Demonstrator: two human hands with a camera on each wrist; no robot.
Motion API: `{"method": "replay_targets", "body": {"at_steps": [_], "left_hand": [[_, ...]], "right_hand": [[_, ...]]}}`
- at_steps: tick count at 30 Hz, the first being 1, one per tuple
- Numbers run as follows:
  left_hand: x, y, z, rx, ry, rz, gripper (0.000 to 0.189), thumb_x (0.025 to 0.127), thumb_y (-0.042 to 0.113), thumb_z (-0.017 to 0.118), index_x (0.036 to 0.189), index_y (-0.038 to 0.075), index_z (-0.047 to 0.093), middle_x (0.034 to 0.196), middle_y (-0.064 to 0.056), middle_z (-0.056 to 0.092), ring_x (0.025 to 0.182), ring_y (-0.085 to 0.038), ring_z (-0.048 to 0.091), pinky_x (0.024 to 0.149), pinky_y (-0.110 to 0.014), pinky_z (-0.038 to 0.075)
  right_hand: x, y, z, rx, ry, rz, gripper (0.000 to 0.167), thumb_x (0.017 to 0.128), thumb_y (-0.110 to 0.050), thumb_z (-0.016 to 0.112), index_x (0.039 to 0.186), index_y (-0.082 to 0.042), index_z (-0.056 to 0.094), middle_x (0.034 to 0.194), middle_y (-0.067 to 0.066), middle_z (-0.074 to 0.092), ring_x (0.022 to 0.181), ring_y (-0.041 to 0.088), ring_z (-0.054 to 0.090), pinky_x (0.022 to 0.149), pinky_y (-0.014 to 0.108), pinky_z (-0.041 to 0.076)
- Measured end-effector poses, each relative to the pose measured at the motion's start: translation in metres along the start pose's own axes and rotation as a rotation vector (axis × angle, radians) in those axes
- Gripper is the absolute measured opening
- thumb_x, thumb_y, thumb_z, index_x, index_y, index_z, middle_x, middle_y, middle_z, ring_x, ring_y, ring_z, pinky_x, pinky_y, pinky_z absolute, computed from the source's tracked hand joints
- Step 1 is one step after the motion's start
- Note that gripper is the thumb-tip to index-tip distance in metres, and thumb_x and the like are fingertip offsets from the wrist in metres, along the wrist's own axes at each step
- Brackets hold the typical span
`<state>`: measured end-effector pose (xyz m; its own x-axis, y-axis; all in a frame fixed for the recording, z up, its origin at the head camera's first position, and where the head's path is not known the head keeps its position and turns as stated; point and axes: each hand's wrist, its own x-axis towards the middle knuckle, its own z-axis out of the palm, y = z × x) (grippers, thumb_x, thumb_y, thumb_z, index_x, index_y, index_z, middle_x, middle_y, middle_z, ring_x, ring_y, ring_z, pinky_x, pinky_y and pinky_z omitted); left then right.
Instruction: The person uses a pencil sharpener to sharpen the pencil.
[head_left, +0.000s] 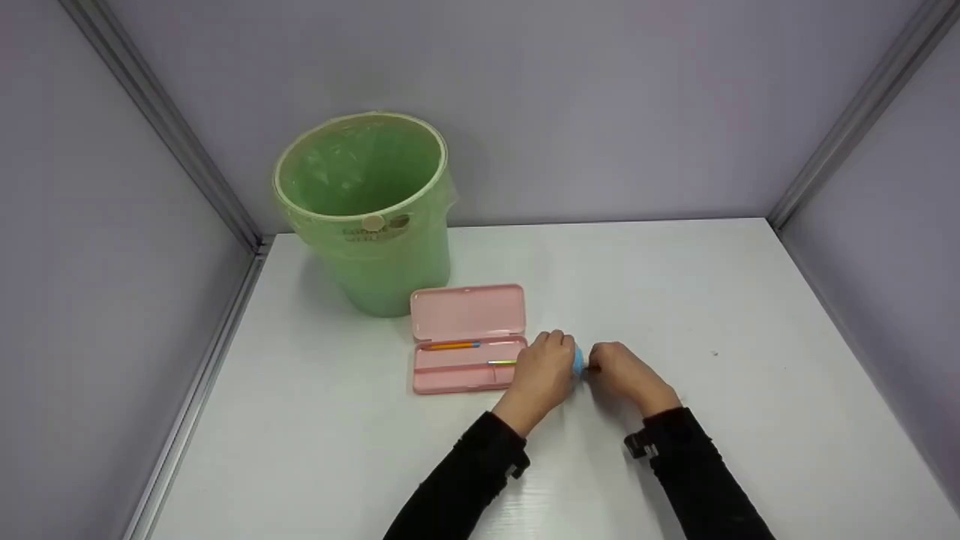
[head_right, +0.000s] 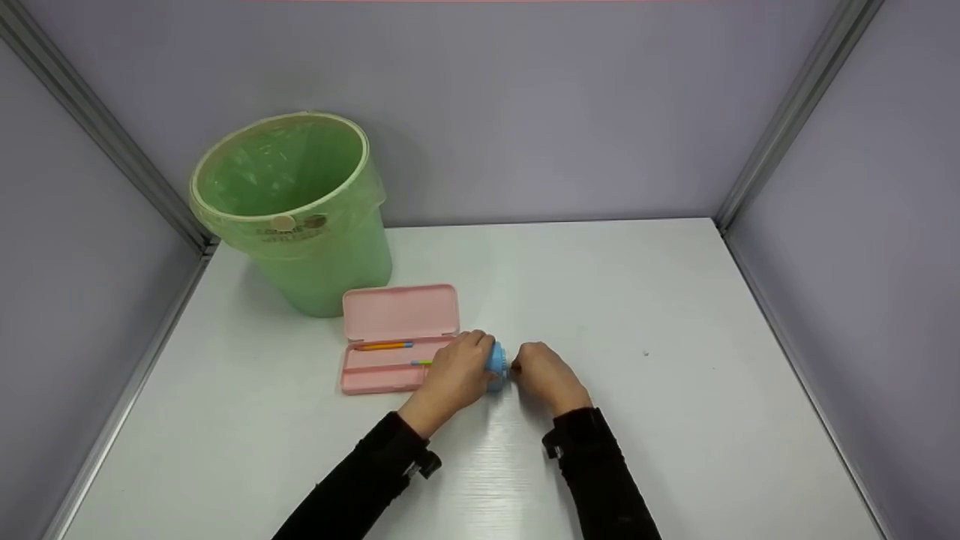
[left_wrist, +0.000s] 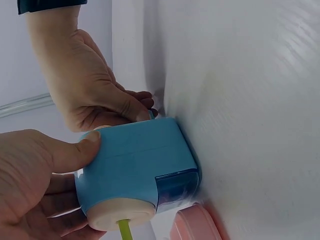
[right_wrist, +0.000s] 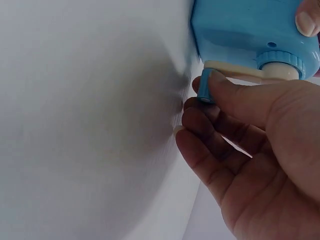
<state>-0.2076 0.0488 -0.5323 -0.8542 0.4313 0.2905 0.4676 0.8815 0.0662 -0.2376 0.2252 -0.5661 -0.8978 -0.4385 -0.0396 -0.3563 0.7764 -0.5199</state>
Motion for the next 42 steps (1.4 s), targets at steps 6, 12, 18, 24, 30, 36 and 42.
{"method": "replay_targets", "body": {"at_steps": [6, 12, 18, 24, 30, 36, 42], "left_hand": [[0.0, 0.001, 0.002, 0.026, 0.061, -0.003, 0.02, 0.081, 0.017, 0.083, 0.095, 0.009, 0.073, 0.09, -0.002, 0.068, 0.085, -0.018, 0.068, 0.063, -0.032, 0.058], [-0.002, 0.001, 0.003, 0.045, 0.055, -0.003, 0.021, 0.084, 0.019, 0.082, 0.1, 0.009, 0.074, 0.093, -0.002, 0.07, 0.088, -0.017, 0.068, 0.066, -0.031, 0.058], [-0.002, 0.001, 0.004, 0.065, 0.064, 0.01, 0.018, 0.087, 0.02, 0.079, 0.101, 0.01, 0.075, 0.093, -0.002, 0.069, 0.088, -0.017, 0.067, 0.066, -0.03, 0.058], [-0.003, 0.001, 0.003, 0.073, 0.036, 0.029, 0.027, 0.085, 0.024, 0.08, 0.108, 0.009, 0.076, 0.098, -0.002, 0.069, 0.091, -0.017, 0.067, 0.071, -0.029, 0.058], [-0.004, 0.001, 0.003, 0.092, -0.008, 0.055, 0.04, 0.088, 0.032, 0.081, 0.119, 0.008, 0.073, 0.107, -0.003, 0.068, 0.097, -0.018, 0.066, 0.078, -0.028, 0.057], [-0.003, -0.002, 0.004, 0.121, 0.016, 0.045, 0.034, 0.089, 0.03, 0.079, 0.115, 0.01, 0.074, 0.103, -0.002, 0.068, 0.095, -0.018, 0.065, 0.077, -0.029, 0.056], [-0.003, -0.001, 0.004, 0.148, 0.029, 0.047, 0.027, 0.092, 0.025, 0.076, 0.115, 0.011, 0.075, 0.103, -0.002, 0.067, 0.093, -0.019, 0.064, 0.075, -0.028, 0.056]], "right_hand": [[-0.006, -0.004, 0.0, 0.022, -0.037, 0.013, 0.024, 0.088, 0.01, 0.063, 0.069, -0.004, 0.065, 0.071, -0.002, 0.056, 0.063, 0.012, 0.043, 0.061, 0.027, 0.038], [-0.012, -0.004, 0.001, 0.031, -0.058, -0.039, 0.021, 0.088, 0.009, 0.067, 0.072, -0.003, 0.068, 0.071, -0.003, 0.057, 0.064, 0.011, 0.043, 0.061, 0.027, 0.04], [-0.017, -0.005, -0.003, 0.049, -0.073, -0.136, 0.021, 0.088, 0.009, 0.068, 0.071, -0.003, 0.067, 0.068, -0.007, 0.051, 0.063, 0.007, 0.04, 0.061, 0.025, 0.037], [-0.024, -0.005, -0.01, 0.061, -0.107, -0.171, 0.018, 0.089, 0.008, 0.069, 0.075, -0.003, 0.073, 0.07, -0.006, 0.057, 0.065, 0.005, 0.041, 0.063, 0.024, 0.039], [-0.028, -0.01, -0.019, 0.043, -0.132, -0.153, 0.014, 0.09, 0.007, 0.067, 0.088, 0.0, 0.079, 0.08, 0.001, 0.071, 0.07, 0.005, 0.05, 0.067, 0.027, 0.048], [-0.031, -0.017, -0.028, 0.032, -0.156, -0.152, 0.011, 0.093, 0.003, 0.067, 0.094, 0.002, 0.077, 0.087, 0.005, 0.073, 0.078, 0.011, 0.062, 0.073, 0.034, 0.053], [-0.033, -0.022, -0.035, 0.046, -0.167, -0.135, 0.01, 0.096, -0.001, 0.067, 0.096, 0.003, 0.076, 0.087, 0.004, 0.071, 0.08, 0.014, 0.064, 0.074, 0.036, 0.054]]}}
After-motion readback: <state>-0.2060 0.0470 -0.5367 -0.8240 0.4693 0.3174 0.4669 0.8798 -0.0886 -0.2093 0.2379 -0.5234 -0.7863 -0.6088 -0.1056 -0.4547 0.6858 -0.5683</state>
